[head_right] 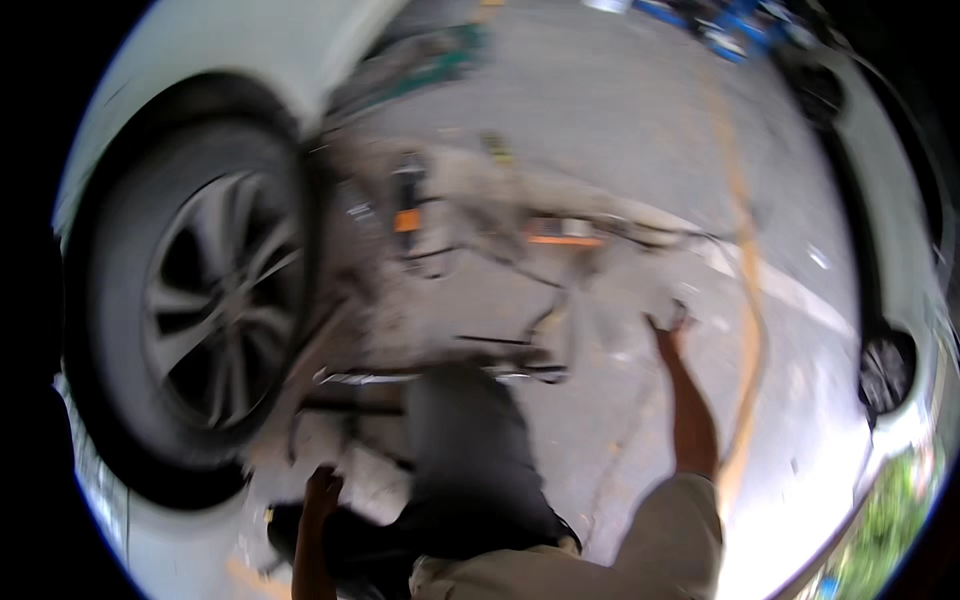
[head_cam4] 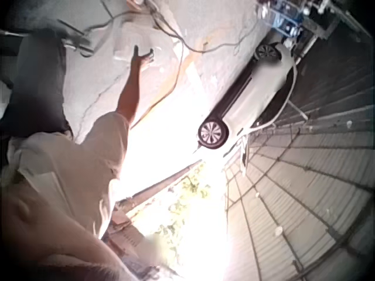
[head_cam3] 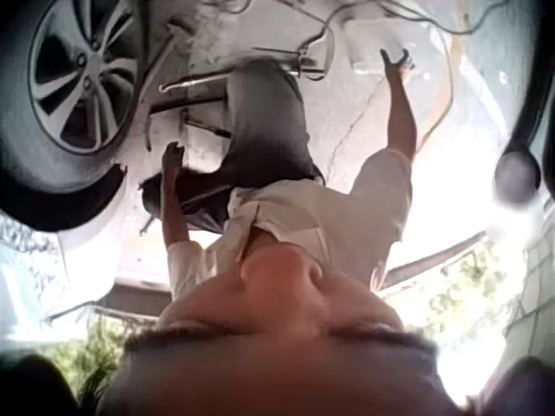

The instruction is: The person uses an angle grinder to remove paint and smooth the surface of a white car's front bumper. After grinding, the person uses a pneumatic air gun to blow away dust and debris from the treated area.

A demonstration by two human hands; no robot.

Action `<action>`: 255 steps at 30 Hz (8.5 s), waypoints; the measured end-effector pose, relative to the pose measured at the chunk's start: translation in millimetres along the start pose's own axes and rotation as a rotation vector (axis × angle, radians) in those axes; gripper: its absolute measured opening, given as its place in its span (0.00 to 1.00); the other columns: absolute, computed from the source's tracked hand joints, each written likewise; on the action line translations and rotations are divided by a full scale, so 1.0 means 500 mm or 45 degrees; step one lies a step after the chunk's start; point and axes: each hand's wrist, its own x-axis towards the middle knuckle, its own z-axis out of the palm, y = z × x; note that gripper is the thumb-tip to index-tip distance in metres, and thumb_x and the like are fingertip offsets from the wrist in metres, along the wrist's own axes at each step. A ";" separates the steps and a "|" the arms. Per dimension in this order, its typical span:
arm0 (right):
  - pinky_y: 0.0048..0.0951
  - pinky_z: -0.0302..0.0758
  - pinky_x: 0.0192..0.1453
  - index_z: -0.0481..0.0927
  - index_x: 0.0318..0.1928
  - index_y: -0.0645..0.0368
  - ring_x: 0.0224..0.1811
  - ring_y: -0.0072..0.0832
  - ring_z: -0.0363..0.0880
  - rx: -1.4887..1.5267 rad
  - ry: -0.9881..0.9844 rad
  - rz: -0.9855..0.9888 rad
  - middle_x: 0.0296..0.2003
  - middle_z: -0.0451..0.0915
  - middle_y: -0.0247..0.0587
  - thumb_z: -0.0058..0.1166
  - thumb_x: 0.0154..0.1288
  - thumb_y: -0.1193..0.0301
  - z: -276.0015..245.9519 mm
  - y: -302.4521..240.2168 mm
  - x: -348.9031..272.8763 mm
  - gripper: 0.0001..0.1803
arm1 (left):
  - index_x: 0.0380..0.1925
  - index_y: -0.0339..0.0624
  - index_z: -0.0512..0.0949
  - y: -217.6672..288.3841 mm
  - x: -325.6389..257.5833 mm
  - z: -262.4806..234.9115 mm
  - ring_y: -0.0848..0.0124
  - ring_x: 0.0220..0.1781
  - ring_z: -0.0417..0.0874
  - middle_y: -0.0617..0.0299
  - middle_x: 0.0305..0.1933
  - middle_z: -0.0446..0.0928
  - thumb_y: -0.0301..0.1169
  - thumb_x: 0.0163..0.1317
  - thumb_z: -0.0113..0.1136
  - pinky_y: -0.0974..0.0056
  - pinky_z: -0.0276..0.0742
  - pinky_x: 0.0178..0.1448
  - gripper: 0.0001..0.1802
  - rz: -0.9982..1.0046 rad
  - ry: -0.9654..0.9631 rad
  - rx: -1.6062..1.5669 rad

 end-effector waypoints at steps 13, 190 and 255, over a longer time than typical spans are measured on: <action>0.49 0.63 0.52 0.56 0.58 0.47 0.48 0.41 0.65 -0.294 -0.760 -0.684 0.49 0.61 0.50 0.64 0.55 0.56 0.187 -0.286 0.080 0.37 | 0.44 0.38 0.76 0.081 -0.355 -0.059 0.57 0.40 0.81 0.51 0.37 0.78 0.27 0.58 0.59 0.60 0.77 0.44 0.13 -0.212 1.361 -0.458; 0.25 0.59 0.31 0.70 0.36 0.47 0.20 0.16 0.64 2.549 -2.793 0.211 0.21 0.66 0.23 0.58 0.61 0.60 -0.260 -0.998 -0.790 0.11 | 0.25 0.34 0.73 0.482 0.049 -0.526 0.50 0.21 0.75 0.48 0.19 0.74 0.34 0.56 0.65 0.60 0.69 0.25 0.15 0.692 1.918 -0.976; 0.23 0.67 0.32 0.70 0.30 0.45 0.22 0.13 0.62 2.505 -1.762 0.570 0.20 0.61 0.18 0.57 0.61 0.55 -0.362 -0.955 -0.671 0.13 | 0.26 0.34 0.71 0.462 0.046 -0.480 0.81 0.21 0.58 0.67 0.16 0.63 0.32 0.63 0.59 0.71 0.56 0.22 0.13 0.861 1.754 -1.016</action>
